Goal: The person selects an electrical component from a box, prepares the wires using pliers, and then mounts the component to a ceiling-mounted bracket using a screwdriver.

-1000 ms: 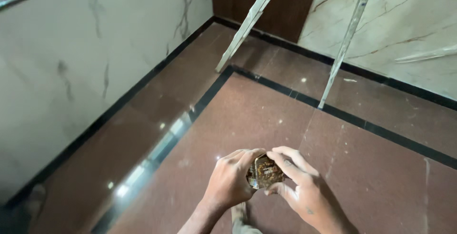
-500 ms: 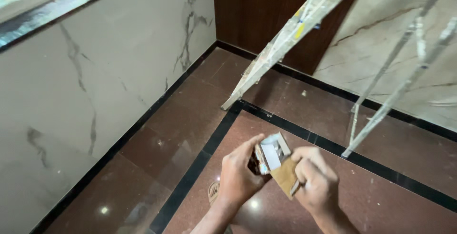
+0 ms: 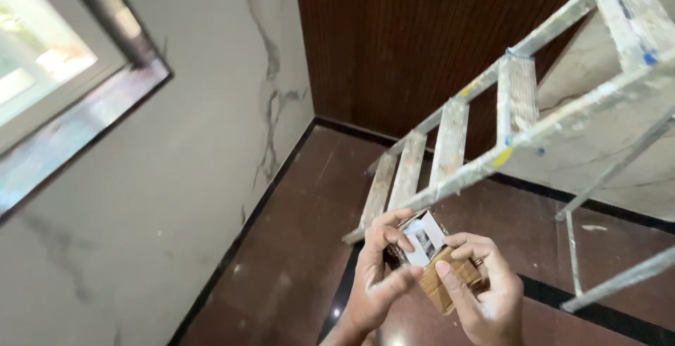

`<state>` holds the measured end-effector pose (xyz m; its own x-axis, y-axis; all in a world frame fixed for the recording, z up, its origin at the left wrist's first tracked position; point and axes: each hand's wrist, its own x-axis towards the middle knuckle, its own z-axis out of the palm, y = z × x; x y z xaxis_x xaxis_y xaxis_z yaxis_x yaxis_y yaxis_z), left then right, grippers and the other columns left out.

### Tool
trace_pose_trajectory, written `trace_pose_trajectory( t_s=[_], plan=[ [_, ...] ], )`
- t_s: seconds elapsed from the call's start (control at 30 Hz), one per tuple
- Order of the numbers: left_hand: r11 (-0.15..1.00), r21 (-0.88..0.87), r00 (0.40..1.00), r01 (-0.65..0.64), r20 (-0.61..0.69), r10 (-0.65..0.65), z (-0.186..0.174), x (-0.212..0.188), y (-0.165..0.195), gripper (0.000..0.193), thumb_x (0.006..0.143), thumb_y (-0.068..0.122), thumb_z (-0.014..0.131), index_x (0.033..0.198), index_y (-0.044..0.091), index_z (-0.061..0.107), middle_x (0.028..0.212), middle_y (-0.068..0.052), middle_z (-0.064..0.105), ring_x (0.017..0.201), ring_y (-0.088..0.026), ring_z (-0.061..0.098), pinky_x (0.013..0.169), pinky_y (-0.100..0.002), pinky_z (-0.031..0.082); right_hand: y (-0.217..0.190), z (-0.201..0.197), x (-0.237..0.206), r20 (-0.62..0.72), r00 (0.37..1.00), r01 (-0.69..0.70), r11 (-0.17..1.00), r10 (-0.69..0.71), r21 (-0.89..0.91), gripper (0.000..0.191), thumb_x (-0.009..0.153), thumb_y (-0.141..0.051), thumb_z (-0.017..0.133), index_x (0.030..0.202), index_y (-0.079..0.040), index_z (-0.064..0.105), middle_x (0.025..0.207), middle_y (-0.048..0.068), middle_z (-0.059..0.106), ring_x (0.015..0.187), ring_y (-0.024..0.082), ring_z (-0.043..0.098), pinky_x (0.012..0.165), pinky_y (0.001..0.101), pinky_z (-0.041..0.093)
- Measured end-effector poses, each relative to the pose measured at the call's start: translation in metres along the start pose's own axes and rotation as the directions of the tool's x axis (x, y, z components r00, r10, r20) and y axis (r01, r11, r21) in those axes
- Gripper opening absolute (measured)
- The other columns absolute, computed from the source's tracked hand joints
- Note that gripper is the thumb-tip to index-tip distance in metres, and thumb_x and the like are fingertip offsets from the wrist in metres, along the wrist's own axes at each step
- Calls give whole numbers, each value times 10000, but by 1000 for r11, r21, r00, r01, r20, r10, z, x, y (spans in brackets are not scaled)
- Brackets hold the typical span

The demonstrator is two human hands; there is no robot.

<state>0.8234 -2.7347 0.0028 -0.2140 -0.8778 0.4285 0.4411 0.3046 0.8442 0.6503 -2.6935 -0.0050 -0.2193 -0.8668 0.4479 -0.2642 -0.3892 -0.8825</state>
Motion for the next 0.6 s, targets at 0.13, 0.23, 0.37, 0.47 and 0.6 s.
trace_pose_trajectory(
  t_s=[0.13,0.23,0.37,0.47,0.6],
  plan=[
    [979,183,991,85,-116,-64,-45,116,-47,389,844,205,810,1125,41,597,1353,-156,644,1085,-220,608,988,-345,500,51,54,90,-99,995,19,991,-6,133,289,869,84,630,1142,45,545,1363,207,576,1235,260,620,1016,354,517],
    [963,249,994,102,-55,-91,-75,189,-71,541,824,167,797,1273,57,516,1300,-137,589,1159,-190,571,1027,-340,461,75,85,153,-171,985,33,991,-11,127,331,862,125,581,1182,54,541,1395,222,558,1305,296,607,1066,380,528],
    [939,228,967,256,-40,-253,-106,283,-97,501,810,84,719,1258,70,498,1215,-108,551,1136,-166,566,1014,-346,487,98,120,240,-178,981,80,997,-76,19,368,853,180,563,1201,65,541,1416,245,543,1341,312,608,1100,387,546],
    [967,167,979,193,27,-200,-131,345,-117,421,773,67,616,1182,23,529,1253,-126,584,1147,-199,579,1027,-376,473,116,136,295,-141,989,63,983,-38,175,612,804,129,582,1381,80,382,1486,263,424,1366,303,519,1088,375,480],
    [980,-130,933,150,347,-97,-154,423,-157,527,773,165,482,1276,11,524,1282,-137,555,1197,-210,538,1070,-371,454,147,130,359,-114,969,-214,976,217,44,722,849,-29,663,1526,30,416,1483,228,523,1103,303,724,845,385,613]
  ],
)
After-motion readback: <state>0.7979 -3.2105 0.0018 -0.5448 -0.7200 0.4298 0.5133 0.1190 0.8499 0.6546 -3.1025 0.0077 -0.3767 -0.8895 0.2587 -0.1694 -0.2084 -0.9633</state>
